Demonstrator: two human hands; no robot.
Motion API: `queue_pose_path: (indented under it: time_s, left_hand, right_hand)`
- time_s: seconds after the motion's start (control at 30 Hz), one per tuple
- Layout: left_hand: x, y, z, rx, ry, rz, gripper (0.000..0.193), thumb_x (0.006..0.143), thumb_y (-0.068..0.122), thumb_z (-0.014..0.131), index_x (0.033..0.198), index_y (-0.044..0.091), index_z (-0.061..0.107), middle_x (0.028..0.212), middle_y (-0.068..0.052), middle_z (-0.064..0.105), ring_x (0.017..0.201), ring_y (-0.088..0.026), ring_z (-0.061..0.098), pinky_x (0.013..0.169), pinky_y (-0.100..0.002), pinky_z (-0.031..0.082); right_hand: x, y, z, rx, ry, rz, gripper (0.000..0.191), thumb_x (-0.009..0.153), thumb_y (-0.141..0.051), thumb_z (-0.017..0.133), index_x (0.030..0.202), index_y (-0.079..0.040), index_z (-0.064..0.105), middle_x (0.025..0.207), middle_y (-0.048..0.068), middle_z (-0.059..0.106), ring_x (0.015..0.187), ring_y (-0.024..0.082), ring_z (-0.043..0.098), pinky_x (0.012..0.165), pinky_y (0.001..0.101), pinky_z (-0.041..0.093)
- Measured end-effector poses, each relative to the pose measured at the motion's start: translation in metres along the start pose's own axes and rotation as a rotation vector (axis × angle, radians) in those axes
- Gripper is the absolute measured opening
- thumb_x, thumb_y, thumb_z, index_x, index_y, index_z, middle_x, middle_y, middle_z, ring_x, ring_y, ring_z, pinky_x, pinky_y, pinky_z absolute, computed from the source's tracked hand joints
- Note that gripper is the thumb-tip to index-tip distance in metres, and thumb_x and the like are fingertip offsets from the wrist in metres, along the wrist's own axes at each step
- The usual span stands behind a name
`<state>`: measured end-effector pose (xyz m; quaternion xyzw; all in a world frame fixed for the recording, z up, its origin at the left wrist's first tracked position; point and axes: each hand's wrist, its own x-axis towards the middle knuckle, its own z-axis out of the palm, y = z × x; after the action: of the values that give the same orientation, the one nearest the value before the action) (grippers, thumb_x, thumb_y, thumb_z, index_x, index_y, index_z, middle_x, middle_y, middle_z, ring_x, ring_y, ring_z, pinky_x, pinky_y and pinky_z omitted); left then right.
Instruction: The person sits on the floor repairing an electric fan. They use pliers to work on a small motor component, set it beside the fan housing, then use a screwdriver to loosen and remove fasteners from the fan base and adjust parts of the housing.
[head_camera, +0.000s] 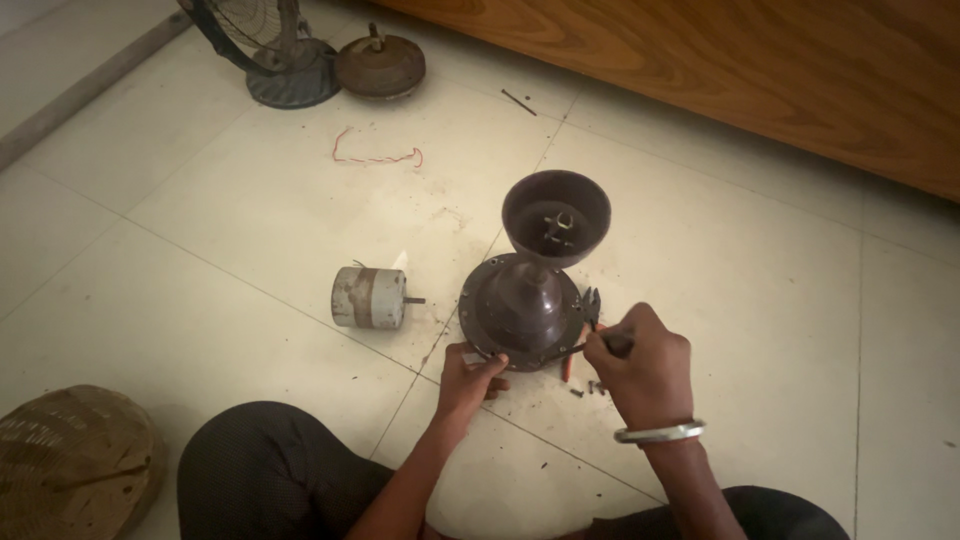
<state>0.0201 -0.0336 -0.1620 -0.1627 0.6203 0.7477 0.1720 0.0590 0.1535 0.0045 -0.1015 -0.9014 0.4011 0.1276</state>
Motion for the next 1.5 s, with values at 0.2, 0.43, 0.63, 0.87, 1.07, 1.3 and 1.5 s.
queue_pose_path:
  time_s: [0.2, 0.43, 0.63, 0.87, 1.07, 1.3, 1.5]
  left_hand:
    - [-0.004, -0.002, 0.005, -0.032, 0.032, 0.012, 0.047, 0.094, 0.019, 0.072, 0.126, -0.001, 0.043, 0.096, -0.015, 0.074, 0.07, -0.019, 0.075, 0.059, -0.031, 0.057]
    - [-0.002, -0.005, 0.012, -0.134, 0.044, 0.066, 0.044, 0.093, 0.015, 0.071, 0.124, 0.002, 0.043, 0.094, -0.018, 0.075, 0.069, -0.021, 0.074, 0.057, -0.03, 0.056]
    - [-0.003, -0.007, 0.015, -0.101, 0.062, 0.086, 0.044, 0.093, 0.014, 0.072, 0.12, 0.002, 0.04, 0.095, -0.013, 0.071, 0.069, -0.02, 0.075, 0.056, -0.031, 0.057]
    - [-0.001, -0.005, 0.018, -0.124, 0.055, 0.086, 0.045, 0.092, 0.016, 0.071, 0.12, 0.0, 0.039, 0.092, -0.015, 0.072, 0.067, -0.021, 0.074, 0.054, -0.03, 0.056]
    - [-0.002, -0.002, 0.017, -0.12, 0.055, 0.081, 0.05, 0.091, 0.017, 0.073, 0.123, 0.001, 0.038, 0.094, -0.016, 0.073, 0.069, -0.021, 0.075, 0.057, -0.031, 0.057]
    - [-0.004, -0.001, 0.016, -0.126, 0.032, 0.103, 0.054, 0.091, 0.022, 0.074, 0.126, 0.002, 0.037, 0.093, -0.016, 0.072, 0.069, -0.019, 0.074, 0.057, -0.03, 0.057]
    - [-0.003, 0.001, 0.019, -0.124, 0.044, 0.124, 0.05, 0.092, 0.018, 0.072, 0.124, -0.002, 0.04, 0.095, -0.014, 0.072, 0.068, -0.02, 0.074, 0.055, -0.031, 0.056]
  right_hand:
    - [0.019, -0.021, -0.002, -0.434, -0.149, 0.072, 0.04, 0.091, -0.039, 0.071, 0.09, 0.0, 0.061, 0.074, 0.019, 0.073, 0.067, 0.037, 0.075, 0.062, 0.0462, 0.06]
    - [0.044, -0.034, -0.005, -0.698, -0.349, 0.149, 0.047, 0.091, -0.045, 0.069, 0.092, 0.001, 0.073, 0.089, 0.025, 0.073, 0.087, 0.04, 0.075, 0.079, 0.048, 0.062]
    - [0.052, -0.024, 0.013, -0.421, -0.342, 0.038, 0.033, 0.081, -0.027, 0.071, 0.101, -0.002, 0.07, 0.09, 0.024, 0.076, 0.088, 0.041, 0.074, 0.081, 0.0469, 0.061]
    - [0.06, -0.016, 0.013, -0.5, -0.469, -0.2, 0.02, 0.078, -0.008, 0.068, 0.097, -0.004, 0.074, 0.102, 0.02, 0.073, 0.097, 0.039, 0.071, 0.087, 0.046, 0.058]
    - [0.041, -0.029, -0.007, -0.746, -0.412, -0.499, 0.019, 0.072, 0.003, 0.071, 0.087, -0.009, 0.072, 0.1, 0.01, 0.072, 0.103, 0.032, 0.069, 0.082, 0.0442, 0.057]
    - [0.046, -0.052, -0.01, -0.908, -0.617, 0.021, 0.031, 0.088, -0.042, 0.078, 0.098, -0.013, 0.073, 0.101, 0.012, 0.074, 0.096, 0.03, 0.073, 0.087, 0.0418, 0.059]
    - [0.053, -0.029, -0.007, -1.017, -0.516, -0.28, 0.01, 0.089, -0.023, 0.07, 0.093, -0.016, 0.075, 0.104, 0.008, 0.074, 0.094, 0.031, 0.074, 0.081, 0.0434, 0.059]
